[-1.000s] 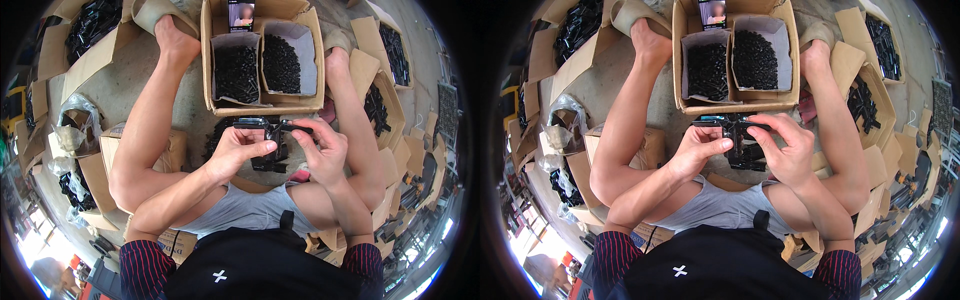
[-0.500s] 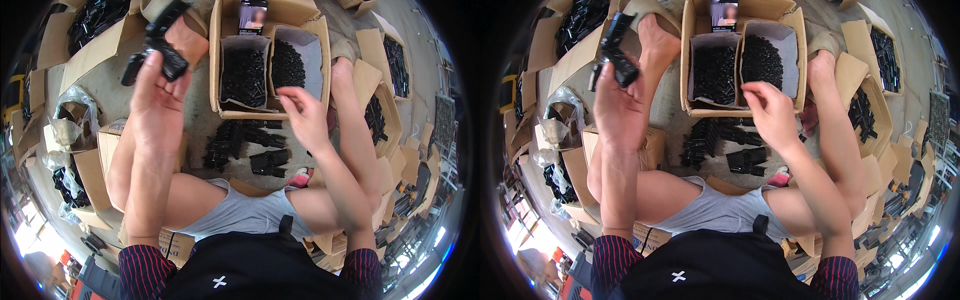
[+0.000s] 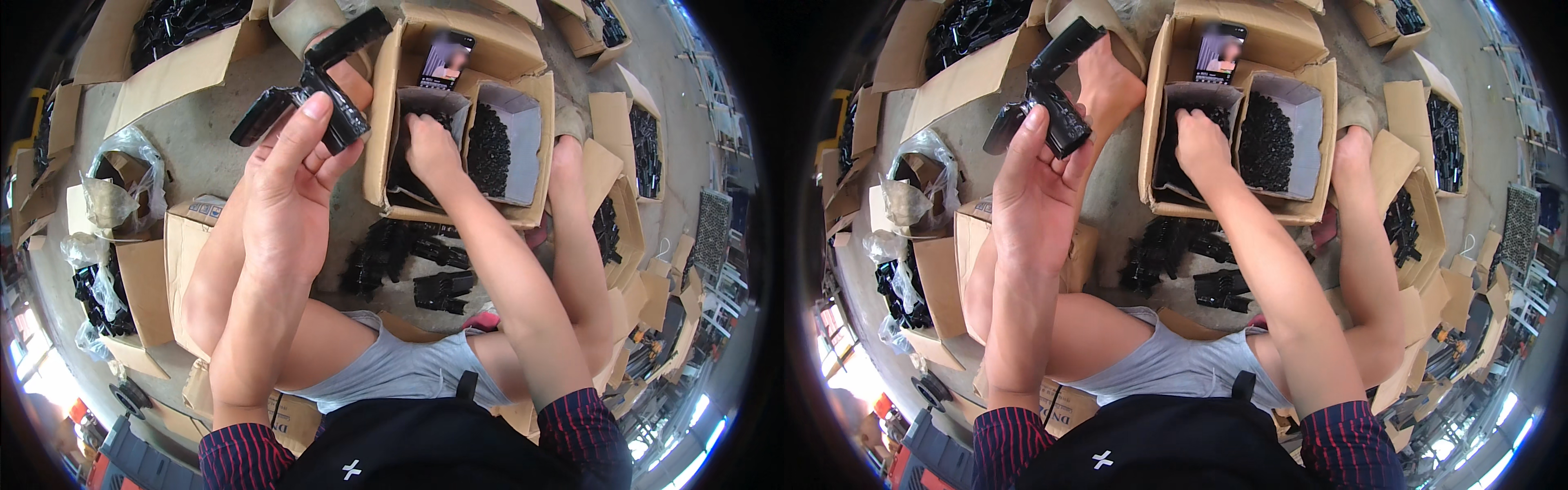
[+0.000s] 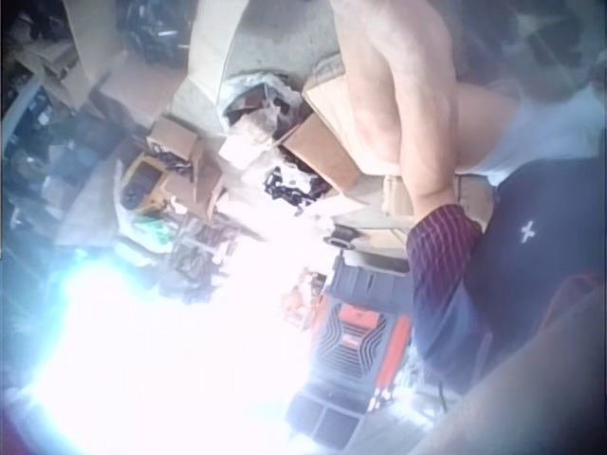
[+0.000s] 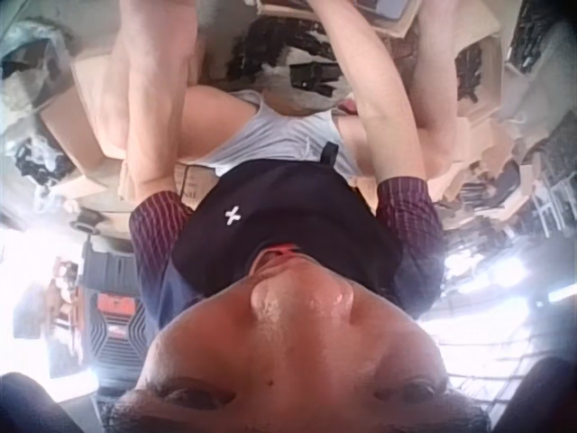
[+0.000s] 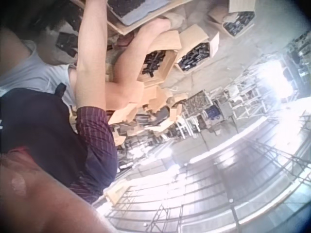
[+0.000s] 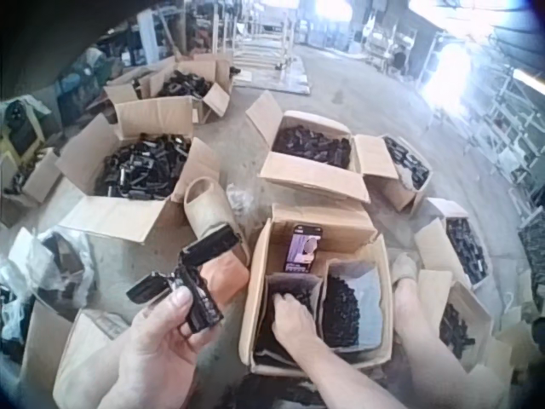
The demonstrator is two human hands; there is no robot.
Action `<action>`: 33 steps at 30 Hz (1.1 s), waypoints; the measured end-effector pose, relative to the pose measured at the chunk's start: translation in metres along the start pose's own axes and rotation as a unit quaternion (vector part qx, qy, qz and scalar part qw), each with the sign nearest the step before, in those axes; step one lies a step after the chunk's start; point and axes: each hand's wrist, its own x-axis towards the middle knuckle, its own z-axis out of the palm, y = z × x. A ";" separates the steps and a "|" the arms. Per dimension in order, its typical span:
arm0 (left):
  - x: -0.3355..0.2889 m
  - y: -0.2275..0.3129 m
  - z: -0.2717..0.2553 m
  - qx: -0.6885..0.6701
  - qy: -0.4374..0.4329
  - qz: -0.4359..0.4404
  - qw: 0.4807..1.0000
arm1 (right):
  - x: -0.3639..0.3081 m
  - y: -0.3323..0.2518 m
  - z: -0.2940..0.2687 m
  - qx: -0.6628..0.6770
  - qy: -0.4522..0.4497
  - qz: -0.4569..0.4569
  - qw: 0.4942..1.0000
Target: The person assembles small black metal components by hand, selecting pieces from cardboard boxes and fitting them together.
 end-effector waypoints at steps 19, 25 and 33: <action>-0.019 -0.070 0.009 0.096 -0.065 -0.120 0.986 | -0.146 0.002 -0.145 0.571 0.041 0.111 0.812; -0.034 -0.097 0.009 0.078 -0.143 -0.176 0.971 | -0.172 0.002 -0.133 0.620 0.102 0.049 0.777; -0.039 -0.105 -0.001 0.054 -0.203 -0.185 0.960 | -0.172 -0.009 -0.127 0.632 0.102 0.052 0.766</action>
